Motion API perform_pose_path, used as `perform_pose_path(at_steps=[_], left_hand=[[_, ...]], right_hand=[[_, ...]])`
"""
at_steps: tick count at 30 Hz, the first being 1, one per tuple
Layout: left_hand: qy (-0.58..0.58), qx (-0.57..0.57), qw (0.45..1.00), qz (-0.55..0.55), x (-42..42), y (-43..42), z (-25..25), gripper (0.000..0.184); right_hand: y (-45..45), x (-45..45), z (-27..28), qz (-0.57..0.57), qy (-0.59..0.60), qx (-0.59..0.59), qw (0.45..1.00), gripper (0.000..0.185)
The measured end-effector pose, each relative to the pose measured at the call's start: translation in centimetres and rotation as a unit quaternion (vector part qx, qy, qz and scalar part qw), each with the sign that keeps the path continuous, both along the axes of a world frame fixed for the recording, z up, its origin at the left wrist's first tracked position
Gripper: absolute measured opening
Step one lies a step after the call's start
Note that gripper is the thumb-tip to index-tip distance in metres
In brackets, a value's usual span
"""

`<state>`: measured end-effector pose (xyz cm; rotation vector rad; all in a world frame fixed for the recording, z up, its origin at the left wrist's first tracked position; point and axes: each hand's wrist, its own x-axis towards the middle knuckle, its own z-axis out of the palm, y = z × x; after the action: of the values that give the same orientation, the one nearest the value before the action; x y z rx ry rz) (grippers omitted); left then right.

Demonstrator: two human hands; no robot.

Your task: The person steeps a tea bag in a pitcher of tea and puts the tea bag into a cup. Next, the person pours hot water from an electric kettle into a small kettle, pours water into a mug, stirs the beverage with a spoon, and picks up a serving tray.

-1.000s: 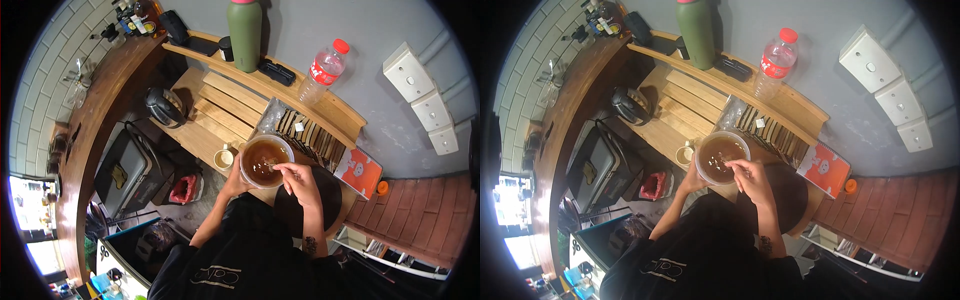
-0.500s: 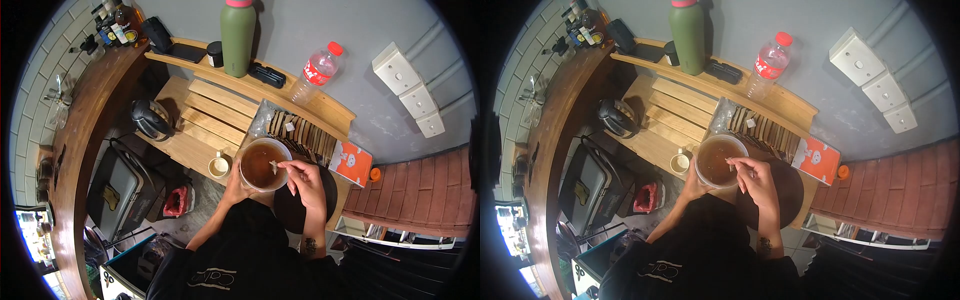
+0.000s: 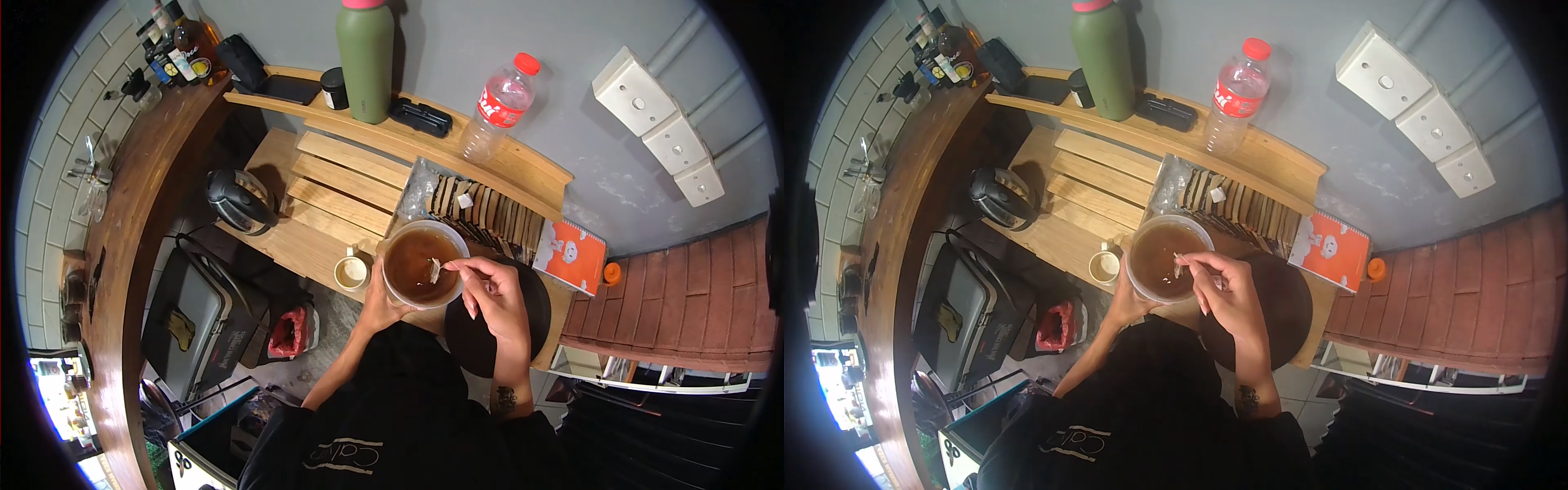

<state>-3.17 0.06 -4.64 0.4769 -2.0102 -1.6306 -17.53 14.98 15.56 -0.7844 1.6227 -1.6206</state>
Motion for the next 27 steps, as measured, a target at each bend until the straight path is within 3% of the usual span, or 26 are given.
perform_pose_path(at_steps=[5,12,17,21,27], left_hand=[[-0.005,-0.029,1.000,0.002,0.1,0.0,0.4,0.138],[0.006,-0.016,1.000,-0.003,-0.1,-0.1,0.5,0.139],[-0.007,-0.019,1.000,0.009,-0.1,0.0,0.9,0.135],[0.005,0.010,1.000,0.001,0.0,0.0,1.1,0.135],[0.009,0.007,1.000,0.001,-0.1,0.1,0.7,0.135]], right_hand=[[-0.4,-0.7,-3.8,0.004,-0.035,0.046,0.998,0.022],[0.1,-1.2,0.3,-0.004,0.000,-0.002,1.000,0.023],[-0.2,-1.8,-3.2,0.032,-0.033,0.023,0.999,0.022],[-0.2,-1.9,-2.0,0.034,-0.039,0.048,0.997,0.021],[-0.3,-2.1,-0.9,0.041,-0.030,-0.018,0.999,0.021]])
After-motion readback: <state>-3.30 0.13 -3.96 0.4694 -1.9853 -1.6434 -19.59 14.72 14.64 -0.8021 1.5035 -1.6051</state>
